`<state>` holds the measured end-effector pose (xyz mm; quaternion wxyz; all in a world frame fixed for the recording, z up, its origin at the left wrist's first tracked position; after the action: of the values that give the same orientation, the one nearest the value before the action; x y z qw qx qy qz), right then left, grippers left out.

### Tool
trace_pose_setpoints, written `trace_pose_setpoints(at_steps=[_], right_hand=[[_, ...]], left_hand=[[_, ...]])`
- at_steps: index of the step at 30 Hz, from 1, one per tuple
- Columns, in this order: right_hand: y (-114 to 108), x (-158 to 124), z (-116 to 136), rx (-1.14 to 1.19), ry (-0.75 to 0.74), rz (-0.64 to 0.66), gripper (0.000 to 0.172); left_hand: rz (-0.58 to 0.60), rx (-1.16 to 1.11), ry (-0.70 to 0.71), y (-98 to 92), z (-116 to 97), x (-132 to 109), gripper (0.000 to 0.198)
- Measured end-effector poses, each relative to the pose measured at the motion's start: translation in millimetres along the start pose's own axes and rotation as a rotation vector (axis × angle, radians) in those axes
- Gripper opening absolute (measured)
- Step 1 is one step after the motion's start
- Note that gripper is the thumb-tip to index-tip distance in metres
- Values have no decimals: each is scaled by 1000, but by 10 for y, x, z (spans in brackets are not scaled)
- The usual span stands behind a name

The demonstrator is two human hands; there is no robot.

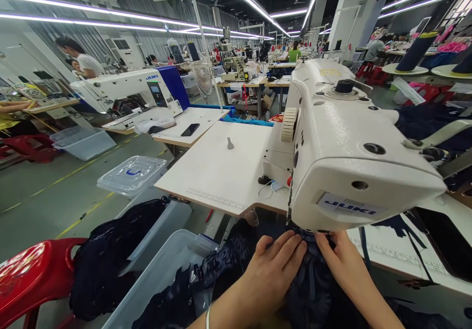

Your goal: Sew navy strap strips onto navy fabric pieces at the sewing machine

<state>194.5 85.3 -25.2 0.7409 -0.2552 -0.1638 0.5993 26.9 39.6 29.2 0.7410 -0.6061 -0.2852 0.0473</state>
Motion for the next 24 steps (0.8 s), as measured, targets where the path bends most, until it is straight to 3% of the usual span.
trace_pose_setpoints(at_steps=[8, 14, 18, 21, 24], right_hand=[[-21, 54, 29, -71, -8, -83, 37], [-4, 37, 51, -50, -17, -51, 37], [-54, 2, 30, 28, -85, -81, 31], [-130, 1, -191, -4, -77, -131, 32], [-202, -23, -628, -106, 41, -75, 36]], left_hand=[[-21, 28, -3, 12, 28, 22, 52], [-40, 60, 1, -8, 20, 43, 46], [-110, 73, -21, 17, 24, 26, 43], [-218, 60, -59, 37, 70, -1, 42], [-307, 43, -61, 75, 100, -15, 43]])
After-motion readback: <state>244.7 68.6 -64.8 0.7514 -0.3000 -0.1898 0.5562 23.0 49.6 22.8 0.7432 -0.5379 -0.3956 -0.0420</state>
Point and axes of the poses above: each hand's wrist, its own x-axis towards the middle knuckle, its own y-axis out of the palm, z = x × y, the point moved 8 cm from there along x, towards the middle knuckle, and after that the axes turned 8 degrees about y, right-handed, at the moved point
